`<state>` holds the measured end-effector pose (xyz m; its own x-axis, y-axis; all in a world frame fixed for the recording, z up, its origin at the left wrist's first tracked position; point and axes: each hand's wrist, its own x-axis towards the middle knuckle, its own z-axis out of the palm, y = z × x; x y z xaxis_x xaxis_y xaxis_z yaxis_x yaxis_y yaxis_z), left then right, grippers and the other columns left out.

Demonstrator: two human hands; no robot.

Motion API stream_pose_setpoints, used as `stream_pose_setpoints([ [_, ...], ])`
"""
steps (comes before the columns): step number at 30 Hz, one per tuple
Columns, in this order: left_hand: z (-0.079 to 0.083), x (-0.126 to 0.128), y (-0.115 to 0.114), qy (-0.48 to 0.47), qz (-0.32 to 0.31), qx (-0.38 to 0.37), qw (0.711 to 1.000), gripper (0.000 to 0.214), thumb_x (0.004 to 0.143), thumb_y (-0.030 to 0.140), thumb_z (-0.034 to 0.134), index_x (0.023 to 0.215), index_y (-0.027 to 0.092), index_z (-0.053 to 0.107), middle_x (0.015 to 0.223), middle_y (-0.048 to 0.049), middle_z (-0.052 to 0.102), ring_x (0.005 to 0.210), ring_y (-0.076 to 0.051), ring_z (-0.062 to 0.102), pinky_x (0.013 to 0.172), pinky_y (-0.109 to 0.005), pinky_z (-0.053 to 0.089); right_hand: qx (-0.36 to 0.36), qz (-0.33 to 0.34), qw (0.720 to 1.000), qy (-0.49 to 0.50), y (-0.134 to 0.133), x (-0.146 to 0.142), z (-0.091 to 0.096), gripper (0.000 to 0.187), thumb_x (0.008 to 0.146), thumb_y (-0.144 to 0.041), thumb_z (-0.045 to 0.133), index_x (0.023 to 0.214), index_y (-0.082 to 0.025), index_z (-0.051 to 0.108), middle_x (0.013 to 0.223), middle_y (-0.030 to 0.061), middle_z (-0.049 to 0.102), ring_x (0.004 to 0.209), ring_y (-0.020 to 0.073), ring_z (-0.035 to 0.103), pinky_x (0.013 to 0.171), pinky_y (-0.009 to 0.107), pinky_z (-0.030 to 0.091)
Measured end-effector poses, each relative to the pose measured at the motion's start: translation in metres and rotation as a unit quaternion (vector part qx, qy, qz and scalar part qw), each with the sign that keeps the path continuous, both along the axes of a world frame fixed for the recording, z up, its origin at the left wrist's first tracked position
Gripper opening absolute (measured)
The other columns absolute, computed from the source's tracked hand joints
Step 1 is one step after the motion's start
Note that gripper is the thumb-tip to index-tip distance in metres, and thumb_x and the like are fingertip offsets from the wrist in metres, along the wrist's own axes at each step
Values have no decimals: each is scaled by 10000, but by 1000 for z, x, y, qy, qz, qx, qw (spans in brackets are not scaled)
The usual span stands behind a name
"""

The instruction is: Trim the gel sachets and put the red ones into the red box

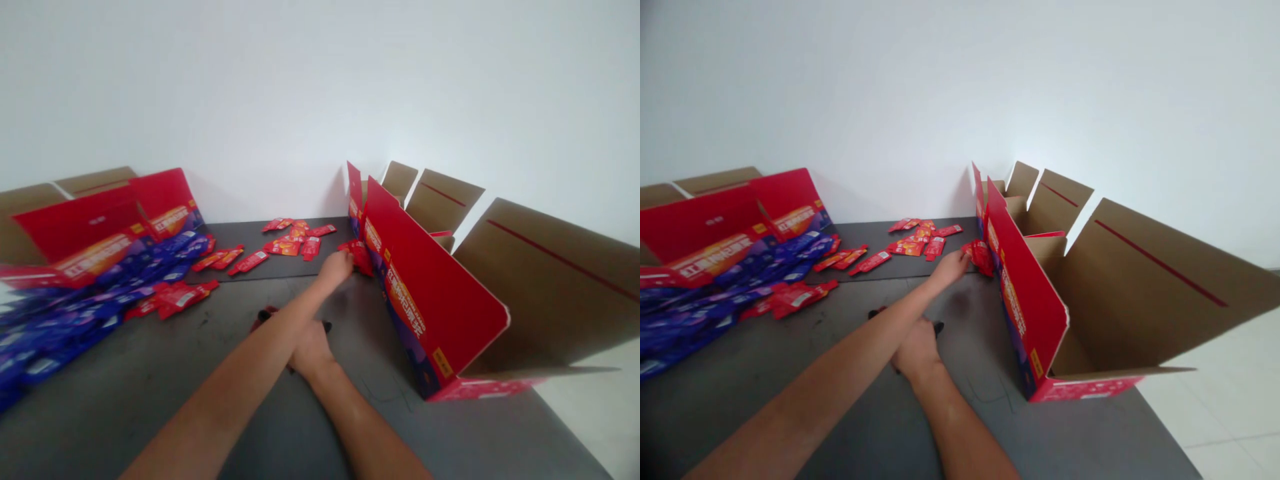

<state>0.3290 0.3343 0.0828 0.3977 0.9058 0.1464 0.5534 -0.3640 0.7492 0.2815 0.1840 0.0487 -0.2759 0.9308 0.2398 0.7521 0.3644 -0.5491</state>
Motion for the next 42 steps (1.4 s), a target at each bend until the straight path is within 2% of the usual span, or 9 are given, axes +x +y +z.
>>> stream_pose_setpoints([
  [3,20,-53,8,43,61,73,995,361,1075,365,397,1102,141,679,1160,-118,689,1137,-230,622,1036,-417,460,34,-21,998,-38,-3,1,1,341,973,-331,549,1266,-237,696,1171,102,704,1083,261,645,913,344,518],
  [6,26,-121,20,104,151,110,977,453,1082,308,249,1129,132,664,1196,-167,673,1198,-257,576,1052,-384,411,54,-22,996,-61,-3,1,-1,380,986,-383,551,1337,-276,650,1134,82,668,1023,236,640,852,321,518],
  [10,7,-199,25,202,231,100,947,361,1018,353,444,1230,132,636,1293,-210,619,1258,-342,527,1030,-428,399,60,-19,996,-56,-1,0,-4,378,990,-385,558,1353,-310,633,1100,61,649,999,219,640,841,308,510],
  [14,-15,-234,31,270,234,99,929,459,949,421,600,1328,162,593,1437,-206,541,1355,-373,442,1082,-438,348,69,-20,997,-37,0,1,-6,351,1003,-352,539,1337,-321,644,1065,56,646,967,207,643,849,299,507],
  [23,-15,-241,62,339,189,88,917,351,984,409,620,1238,166,635,1291,-111,629,1145,-252,626,988,-487,523,64,-19,997,-24,1,2,-7,354,994,-385,573,1334,-319,646,1081,55,654,978,219,644,852,308,511],
  [30,-2,-228,42,319,222,105,915,354,981,383,634,1238,140,629,1241,-112,647,1102,-247,647,953,-473,546,61,-18,997,-37,1,3,-5,333,1004,-361,549,1315,-313,657,1079,48,652,969,206,645,827,292,503],
  [36,38,-222,-8,243,253,113,930,382,1068,254,315,1159,52,627,1080,-240,697,1109,-314,669,909,-408,498,68,-27,996,-56,4,9,-5,332,1000,-348,551,1307,-294,664,1065,48,652,964,196,647,811,276,487],
  [39,47,-217,-54,189,220,100,952,418,1072,284,264,1103,111,643,1075,-183,720,1050,-263,687,857,-336,495,66,-46,995,-61,6,17,-4,333,989,-330,563,1303,-290,668,1068,46,655,959,194,652,791,271,475],
  [42,41,-218,-114,134,148,66,978,438,1070,362,281,1001,177,672,985,-71,751,922,-191,703,767,-256,495,58,-78,993,-66,8,29,-2,316,976,-329,574,1266,-275,686,1065,45,659,942,193,655,739,265,459],
])
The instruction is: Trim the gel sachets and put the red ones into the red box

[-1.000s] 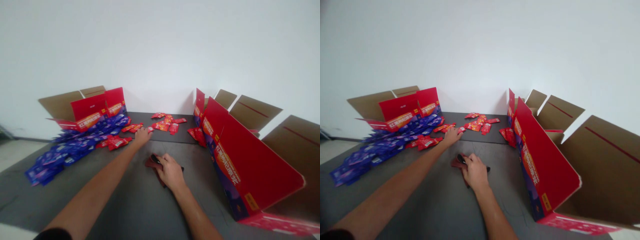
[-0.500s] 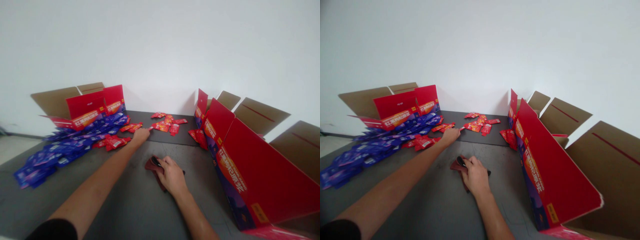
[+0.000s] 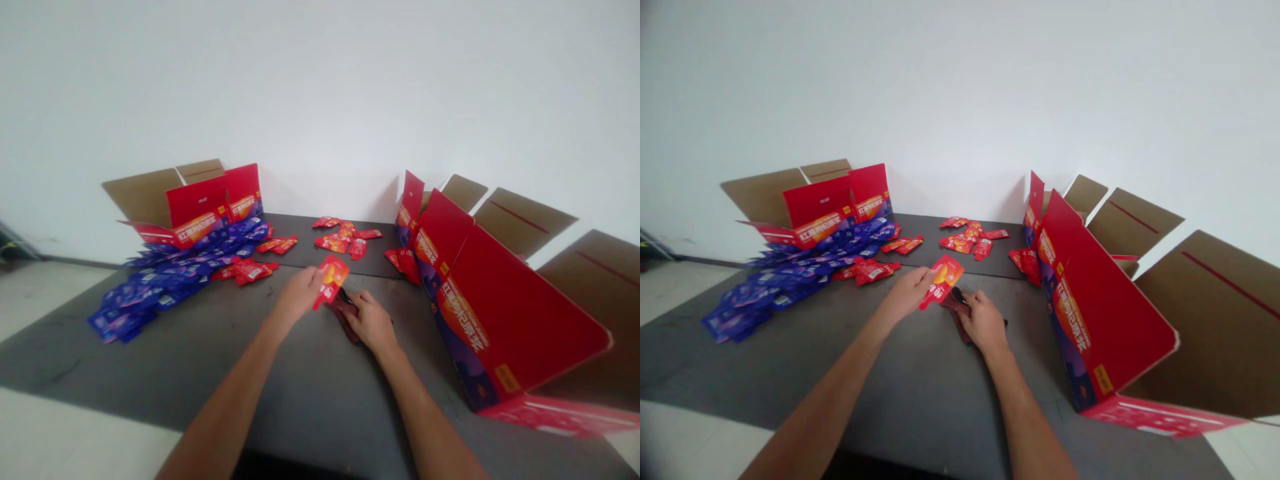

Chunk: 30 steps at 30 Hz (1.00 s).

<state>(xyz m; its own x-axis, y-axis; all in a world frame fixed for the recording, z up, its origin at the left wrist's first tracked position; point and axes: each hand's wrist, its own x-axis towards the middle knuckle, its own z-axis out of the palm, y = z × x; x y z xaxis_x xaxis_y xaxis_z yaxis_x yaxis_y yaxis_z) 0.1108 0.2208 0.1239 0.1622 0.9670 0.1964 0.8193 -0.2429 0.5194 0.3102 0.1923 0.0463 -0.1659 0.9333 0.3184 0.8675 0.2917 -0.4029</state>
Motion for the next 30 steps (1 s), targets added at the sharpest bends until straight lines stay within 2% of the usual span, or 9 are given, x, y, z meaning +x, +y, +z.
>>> stream_pose_setpoints([
  [3,-22,-10,-57,-102,-56,-70,991,469,1056,459,301,1053,186,683,930,-43,758,822,-183,707,718,-253,506,-4,-31,1000,1,2,10,-1,294,968,-325,574,1224,-266,705,1049,43,654,922,189,655,691,259,441],
  [7,-59,-31,-111,-221,-32,-151,963,461,1029,511,371,1278,203,606,1148,-81,743,996,-236,709,872,-324,522,11,-30,999,10,3,16,-3,347,976,-363,569,1297,-288,677,1046,37,645,932,194,654,698,262,448],
  [10,-75,-44,-133,-194,-5,-167,967,481,1033,489,380,1395,203,521,1303,-119,685,1146,-265,672,975,-369,491,18,-27,999,12,4,16,-5,362,970,-388,574,1299,-283,682,1032,39,640,911,198,651,694,269,455],
  [13,-77,-52,-148,-125,2,-177,976,561,1049,477,350,1523,178,389,1293,-162,679,1124,-292,682,955,-406,499,28,-32,999,13,4,17,-7,361,962,-399,577,1277,-270,699,1031,48,639,921,208,647,692,274,460],
  [16,-75,-58,-165,-47,-19,-130,990,635,1048,464,397,1584,141,287,1196,-162,698,1057,-292,681,921,-417,508,34,-30,999,13,4,18,-9,368,955,-411,583,1273,-270,703,1002,50,634,899,210,642,680,275,460],
  [21,-81,-60,-209,66,-70,45,994,454,1024,404,522,1443,230,538,1306,-127,612,1153,-289,573,981,-462,473,42,-27,999,14,3,18,-9,357,952,-439,583,1230,-264,723,997,57,635,892,210,637,693,279,468],
  [24,-93,-54,-231,91,-126,103,982,413,1022,383,538,1412,250,580,1437,-111,556,1261,-290,512,1018,-455,446,42,-25,999,7,2,17,-9,353,947,-424,588,1226,-257,726,1014,60,637,875,207,632,704,287,471],
  [27,-106,-47,-239,110,-169,134,970,460,1024,435,529,1441,242,562,1525,-93,514,1359,-285,454,1055,-444,410,50,-19,999,4,1,18,-9,368,941,-406,594,1248,-246,716,1008,65,632,880,214,631,732,301,486],
  [30,-116,-46,-237,114,-166,147,968,474,1027,469,519,1449,255,556,1501,-67,558,1367,-248,472,1061,-413,388,77,-12,997,25,-1,15,-1,367,949,-416,591,1238,-229,718,1013,74,638,920,229,638,786,321,509],
])
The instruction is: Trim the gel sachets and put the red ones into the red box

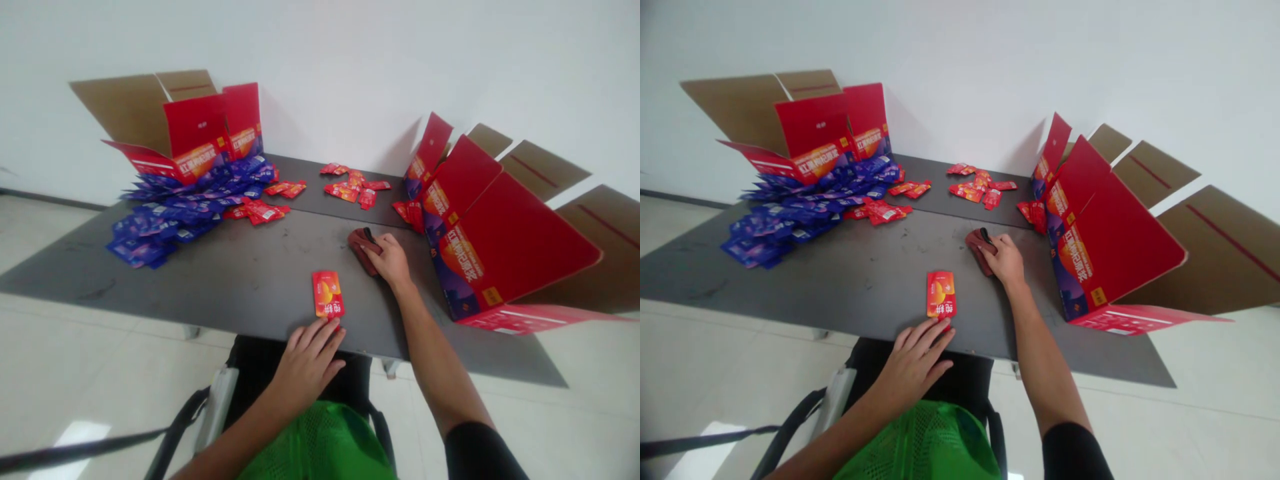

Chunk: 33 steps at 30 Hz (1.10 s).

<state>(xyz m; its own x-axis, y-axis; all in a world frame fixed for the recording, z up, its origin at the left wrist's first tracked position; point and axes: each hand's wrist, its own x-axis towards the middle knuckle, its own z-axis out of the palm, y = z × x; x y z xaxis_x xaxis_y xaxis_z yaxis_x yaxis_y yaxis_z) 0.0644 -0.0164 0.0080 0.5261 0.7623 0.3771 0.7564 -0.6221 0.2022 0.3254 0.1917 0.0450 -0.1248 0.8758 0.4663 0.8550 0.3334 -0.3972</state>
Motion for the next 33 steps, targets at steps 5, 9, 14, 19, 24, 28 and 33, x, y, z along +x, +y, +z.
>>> stream_pose_setpoints([
  [5,-11,-12,5,-28,-2,19,999,370,1058,356,491,1404,268,585,1414,-32,644,1355,-196,509,1047,-393,353,55,85,995,19,-32,-39,30,316,975,-421,586,1192,-235,723,1043,77,662,963,227,645,834,326,527],
  [9,-22,-21,5,-56,-14,14,998,330,1069,271,467,1362,280,617,1374,-26,673,1344,-190,533,1059,-394,334,20,253,964,-76,-81,-84,32,346,985,-367,588,1310,-276,664,1116,67,680,983,206,642,826,305,534],
  [14,-25,-20,2,-109,-6,-27,994,321,1066,239,464,1335,276,636,1359,-35,683,1340,-201,547,1056,-397,329,-16,294,947,-130,-77,-92,9,350,989,-360,581,1318,-270,664,1097,68,685,993,213,632,854,329,538],
  [19,-17,-18,2,-123,-4,-48,991,328,1047,202,490,1329,271,643,1342,-37,691,1347,-203,540,1048,-393,334,-29,179,974,-136,-31,-74,17,349,998,-356,564,1302,-230,677,1099,98,677,995,228,635,873,347,533],
  [24,-18,-18,3,-144,-3,-48,988,318,1049,211,487,1313,273,653,1317,-32,704,1313,-197,563,1041,-385,331,-16,224,970,-91,-75,-88,20,366,996,-347,559,1336,-248,653,1118,89,666,982,215,637,827,323,541],
  [28,-18,-18,3,-168,-7,-54,984,305,1063,233,465,1303,269,651,1314,-24,707,1308,-186,565,1046,-386,307,-31,295,948,-112,-84,-88,7,367,988,-343,573,1340,-276,649,1104,67,674,1010,213,633,860,336,542],
  [33,-13,-19,4,-138,-9,-82,987,319,1056,206,464,1302,269,658,1313,-41,705,1323,-200,551,1035,-393,327,-39,169,978,-115,-34,-70,19,343,986,-349,572,1295,-247,680,1113,96,672,1002,229,641,867,350,542],
])
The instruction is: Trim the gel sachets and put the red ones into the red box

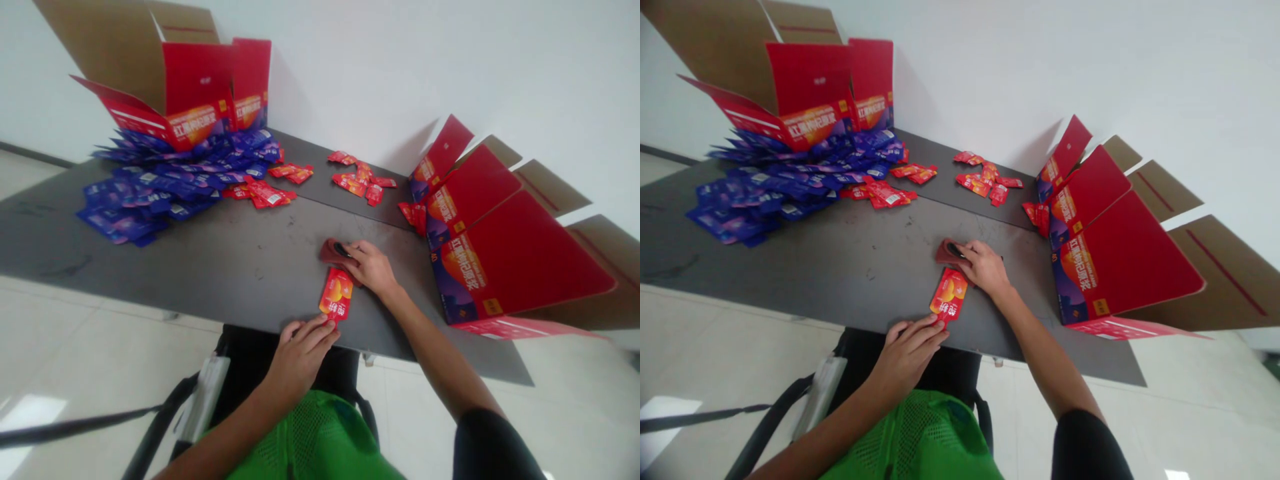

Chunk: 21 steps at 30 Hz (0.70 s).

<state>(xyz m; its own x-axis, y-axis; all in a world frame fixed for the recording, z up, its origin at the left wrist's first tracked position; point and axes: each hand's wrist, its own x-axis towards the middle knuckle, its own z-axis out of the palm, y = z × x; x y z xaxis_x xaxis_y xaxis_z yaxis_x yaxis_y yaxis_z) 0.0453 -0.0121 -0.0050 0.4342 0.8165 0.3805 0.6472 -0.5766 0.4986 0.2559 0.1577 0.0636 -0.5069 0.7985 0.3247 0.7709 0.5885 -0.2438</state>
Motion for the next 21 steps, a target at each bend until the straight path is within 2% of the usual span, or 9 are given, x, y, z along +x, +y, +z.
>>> stream_pose_setpoints([
  [3,0,1,0,2,4,-1,1000,326,1053,199,461,1301,269,660,1312,-39,706,1313,-202,558,1029,-393,335,27,-3,999,37,-15,-4,10,348,990,-358,564,1300,-249,678,1123,100,665,1005,231,641,850,345,544],
  [6,-1,1,-1,4,4,1,1000,335,1045,198,472,1315,271,657,1313,-37,704,1291,-203,570,1025,-389,342,19,98,995,25,-51,-17,4,372,983,-339,575,1340,-264,651,1110,82,671,993,221,642,824,334,547],
  [8,0,0,-1,9,5,0,1000,343,1037,193,482,1320,276,656,1309,-37,705,1278,-203,577,1018,-386,348,3,146,989,8,-60,-19,-6,368,987,-331,569,1344,-285,647,1092,65,676,983,210,641,828,331,548],
  [11,2,-1,0,16,-1,0,1000,336,1031,180,497,1312,275,655,1326,-28,698,1294,-206,567,993,-386,346,-11,103,995,15,-34,-11,-13,362,992,-360,573,1331,-266,656,1090,73,674,985,211,641,852,335,548],
  [14,5,-1,1,15,-4,3,1000,327,1031,177,505,1308,272,649,1339,-24,694,1303,-212,562,977,-390,335,-6,28,1000,-1,0,2,-6,353,987,-340,576,1312,-238,670,1096,93,673,988,225,643,860,345,546],
  [16,6,-1,1,13,2,4,1000,327,1032,171,499,1305,269,650,1329,-24,699,1296,-210,567,979,-390,332,11,6,1000,13,1,3,2,357,986,-334,574,1316,-233,668,1111,100,669,994,229,643,854,346,546],
  [18,5,0,1,9,2,6,1000,326,1028,169,502,1299,265,656,1318,-23,704,1286,-209,572,980,-386,337,20,25,999,37,-19,-3,5,382,984,-348,581,1347,-246,645,1129,95,665,999,225,643,839,340,550],
  [21,4,0,1,4,4,4,1000,321,1022,178,515,1289,265,669,1294,-24,714,1240,-208,597,981,-381,349,10,120,992,24,-56,-14,-4,390,982,-332,582,1367,-291,627,1110,67,672,990,213,645,827,331,555],
])
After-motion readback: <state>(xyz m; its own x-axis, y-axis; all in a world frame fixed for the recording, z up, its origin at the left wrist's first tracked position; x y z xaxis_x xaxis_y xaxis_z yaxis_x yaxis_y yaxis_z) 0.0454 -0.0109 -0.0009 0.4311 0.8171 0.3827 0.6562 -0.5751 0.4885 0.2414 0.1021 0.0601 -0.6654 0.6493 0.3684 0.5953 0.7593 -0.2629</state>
